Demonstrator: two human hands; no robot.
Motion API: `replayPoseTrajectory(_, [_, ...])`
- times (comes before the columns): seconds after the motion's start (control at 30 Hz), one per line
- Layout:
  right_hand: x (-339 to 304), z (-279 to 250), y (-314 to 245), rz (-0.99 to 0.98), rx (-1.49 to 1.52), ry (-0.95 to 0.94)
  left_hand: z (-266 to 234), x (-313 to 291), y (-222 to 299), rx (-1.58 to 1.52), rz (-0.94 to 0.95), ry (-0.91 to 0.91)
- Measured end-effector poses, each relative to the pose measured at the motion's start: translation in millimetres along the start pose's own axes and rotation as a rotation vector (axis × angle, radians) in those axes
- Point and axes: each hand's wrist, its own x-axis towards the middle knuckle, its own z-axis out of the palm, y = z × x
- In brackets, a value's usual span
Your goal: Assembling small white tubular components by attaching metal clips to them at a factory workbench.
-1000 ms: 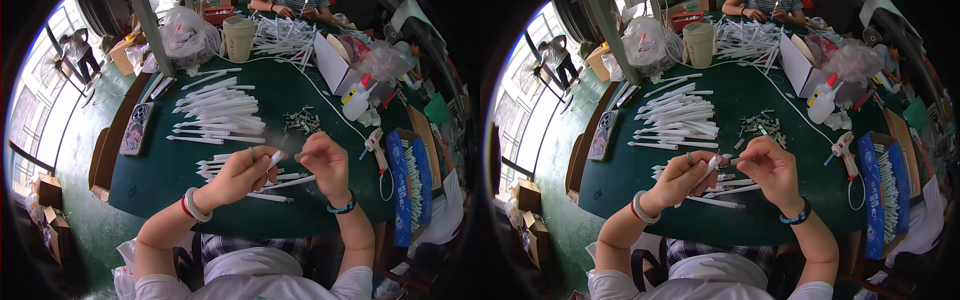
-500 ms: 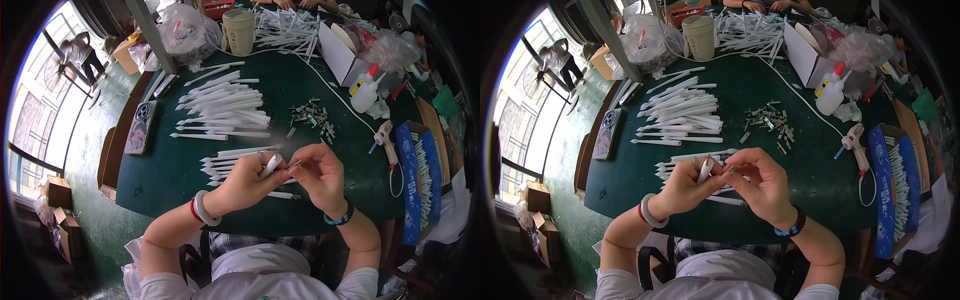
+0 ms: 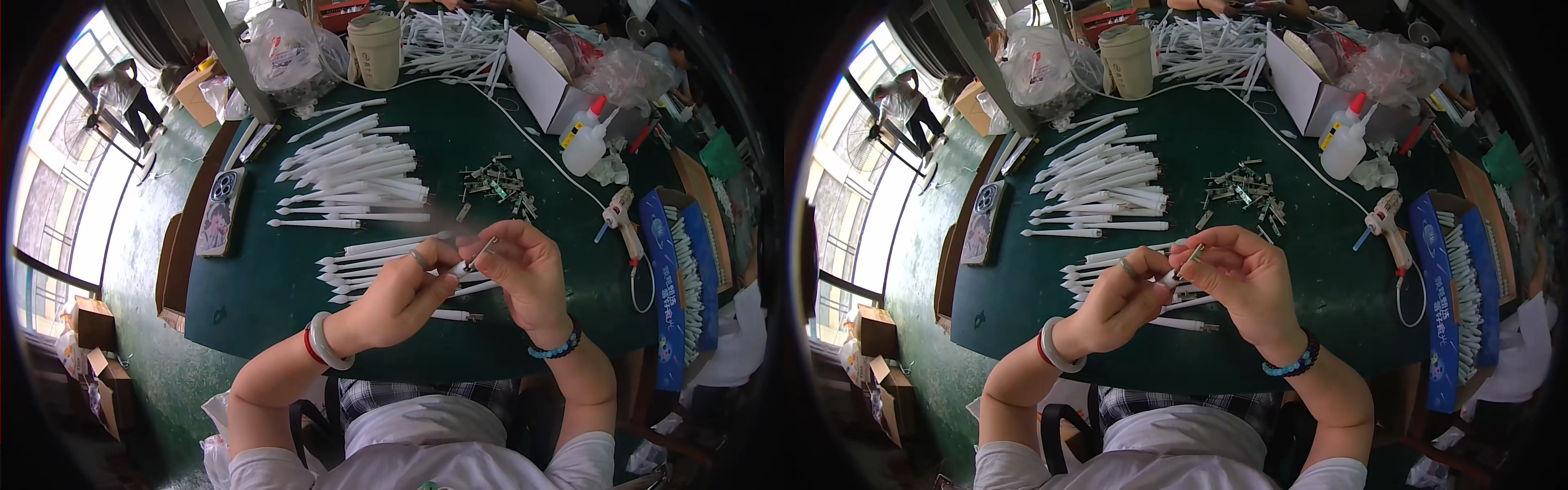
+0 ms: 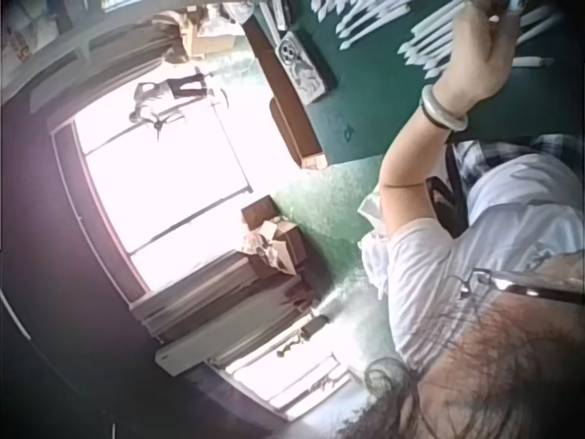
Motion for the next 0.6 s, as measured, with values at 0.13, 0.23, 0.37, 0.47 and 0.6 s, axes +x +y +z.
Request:
replayPoseTrajectory(0.13, [-0.2,-2.9,1.3,-0.038,-0.058,-0.027,1.0,-0.4,-1.0,0.021,0.002,0.011])
replayPoseTrajectory(0.23, [0.3,-2.8,3.5,-0.044,-0.029,-0.028,1.2,-1.4,-1.6,-0.039,-0.047,0.016])
replayPoseTrajectory(0.37, [0.3,1.2,-0.5,-0.011,0.055,-0.002,1.3,-1.5,-2.4,-0.103,-0.068,0.026])
replayPoseTrajectory(0.47, [0.4,0.7,-0.2,0.003,0.026,-0.014,2.1,-1.6,-1.2,-0.095,-0.074,0.025])
replayPoseTrajectory(0.6, [0.0,-3.1,4.5,-0.015,-0.003,-0.022,1.5,-1.8,0.0,-0.108,-0.086,0.003])
